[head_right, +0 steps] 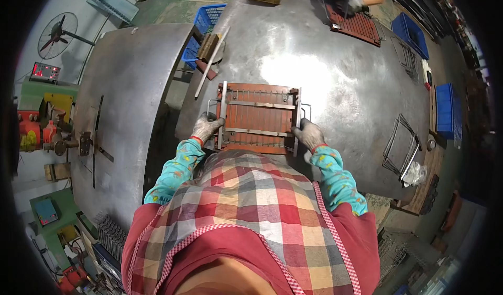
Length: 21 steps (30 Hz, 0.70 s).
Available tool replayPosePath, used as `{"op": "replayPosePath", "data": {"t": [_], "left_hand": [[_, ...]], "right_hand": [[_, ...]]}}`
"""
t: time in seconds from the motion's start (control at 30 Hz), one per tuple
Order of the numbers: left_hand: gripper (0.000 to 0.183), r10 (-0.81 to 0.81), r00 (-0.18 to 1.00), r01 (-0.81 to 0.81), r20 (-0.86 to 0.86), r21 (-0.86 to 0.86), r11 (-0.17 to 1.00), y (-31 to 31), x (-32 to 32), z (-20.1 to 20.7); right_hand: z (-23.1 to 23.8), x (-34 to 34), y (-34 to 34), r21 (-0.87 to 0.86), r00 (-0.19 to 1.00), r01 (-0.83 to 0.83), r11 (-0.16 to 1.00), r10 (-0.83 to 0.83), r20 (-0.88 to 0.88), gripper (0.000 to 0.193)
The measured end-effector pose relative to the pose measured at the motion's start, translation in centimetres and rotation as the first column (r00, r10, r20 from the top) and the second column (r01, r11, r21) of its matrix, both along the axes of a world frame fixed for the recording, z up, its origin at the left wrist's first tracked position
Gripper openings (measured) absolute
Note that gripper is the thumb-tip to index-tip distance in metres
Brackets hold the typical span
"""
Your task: The person is assembling and welding metal frames using a specialized jig and machine.
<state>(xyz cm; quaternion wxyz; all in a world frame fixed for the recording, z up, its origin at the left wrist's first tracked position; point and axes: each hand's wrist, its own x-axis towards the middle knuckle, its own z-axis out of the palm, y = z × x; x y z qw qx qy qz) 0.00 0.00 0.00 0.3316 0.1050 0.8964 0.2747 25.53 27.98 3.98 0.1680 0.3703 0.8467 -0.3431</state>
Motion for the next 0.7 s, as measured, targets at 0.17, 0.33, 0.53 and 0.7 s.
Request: {"op": "replayPosePath", "data": {"t": [0.17,0.33,0.53,0.7], "left_hand": [[0.048,0.053,0.997,-0.059,0.05,0.114,0.992,0.0,0.5,0.8],[0.058,0.034,0.999,-0.036,0.033,0.057,0.998,0.5,1.1,1.8],[0.077,0.025,0.999,-0.025,0.029,0.007,1.0,0.2,-0.1,-0.4],[0.067,-0.004,0.998,0.003,0.058,0.023,1.0,0.5,0.3,0.8]], "right_hand": [[-0.7,-3.5,-1.5,0.241,0.945,-0.09,0.966,0.006,0.328,0.048],[-1.0,-2.6,0.1,0.174,0.958,-0.156,0.972,0.107,0.267,0.052],[-3.9,-2.1,1.8,0.035,0.925,-0.333,0.942,0.318,0.209,0.057],[-3.5,-1.8,2.2,-0.096,0.827,-0.455,0.885,0.46,0.322,0.069]]}}
